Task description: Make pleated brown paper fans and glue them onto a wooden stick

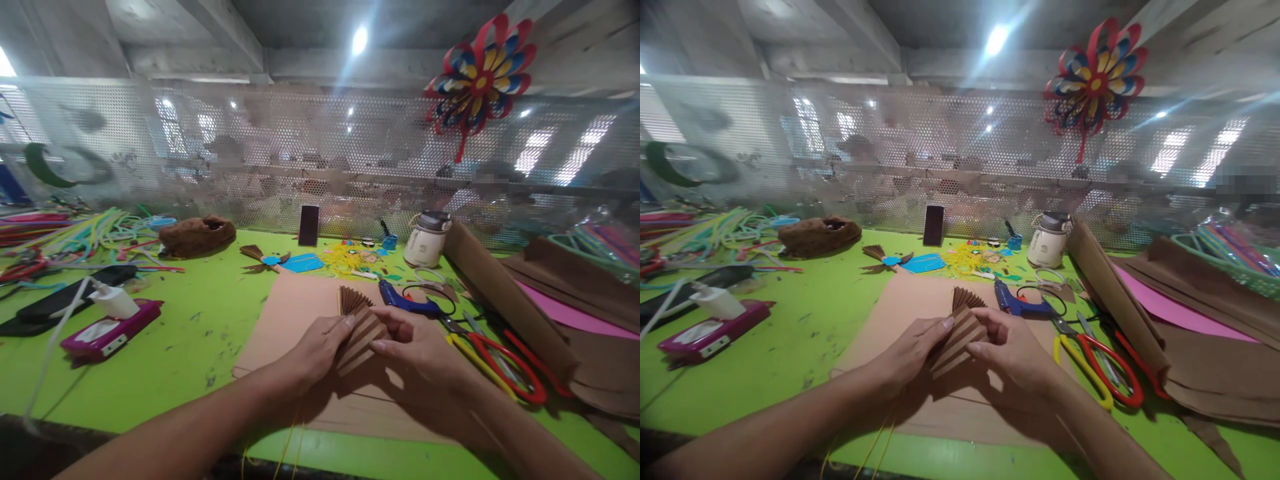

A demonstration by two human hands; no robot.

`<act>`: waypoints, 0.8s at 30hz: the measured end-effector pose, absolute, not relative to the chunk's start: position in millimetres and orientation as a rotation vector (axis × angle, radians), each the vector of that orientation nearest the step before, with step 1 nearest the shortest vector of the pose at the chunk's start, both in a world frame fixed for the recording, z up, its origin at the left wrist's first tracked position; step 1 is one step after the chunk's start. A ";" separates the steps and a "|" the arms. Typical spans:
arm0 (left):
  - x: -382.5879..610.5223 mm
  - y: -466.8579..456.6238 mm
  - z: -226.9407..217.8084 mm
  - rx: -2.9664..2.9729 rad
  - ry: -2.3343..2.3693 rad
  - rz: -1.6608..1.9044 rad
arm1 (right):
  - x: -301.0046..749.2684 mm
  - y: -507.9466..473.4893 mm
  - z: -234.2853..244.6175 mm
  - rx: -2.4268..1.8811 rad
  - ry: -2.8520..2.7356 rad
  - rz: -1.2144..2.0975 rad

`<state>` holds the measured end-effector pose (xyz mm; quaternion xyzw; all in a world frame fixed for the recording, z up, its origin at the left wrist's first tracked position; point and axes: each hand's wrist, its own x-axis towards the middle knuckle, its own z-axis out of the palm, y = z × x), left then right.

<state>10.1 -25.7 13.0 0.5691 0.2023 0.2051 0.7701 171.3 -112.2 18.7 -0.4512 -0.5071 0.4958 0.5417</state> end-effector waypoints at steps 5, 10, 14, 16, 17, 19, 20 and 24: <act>11.1 -26.5 14.6 1.265 0.455 0.467 | 155.6 -114.2 14.6 -1.045 -0.986 1.282; 10.2 -27.7 17.2 1.259 0.432 0.477 | 157.4 -112.4 12.8 -0.990 -1.003 1.248; 9.4 -29.3 18.3 1.225 0.425 0.453 | 162.8 -108.5 9.6 -0.984 -1.104 1.161; 9.6 -30.1 20.4 1.223 0.432 0.453 | 160.7 -107.5 6.9 -0.997 -1.111 1.130; 9.8 -30.6 22.1 1.216 0.446 0.465 | 159.2 -106.9 6.1 -1.002 -1.115 1.112; 10.2 -31.5 26.1 1.183 0.444 0.504 | 158.8 -105.5 7.5 -1.041 -1.153 1.063; 10.3 -31.8 28.0 1.163 0.425 0.501 | 161.5 -104.9 10.4 -1.109 -1.197 1.001; 10.0 -28.3 29.2 1.146 0.444 0.576 | 198.2 -110.6 37.4 -1.601 -1.359 0.492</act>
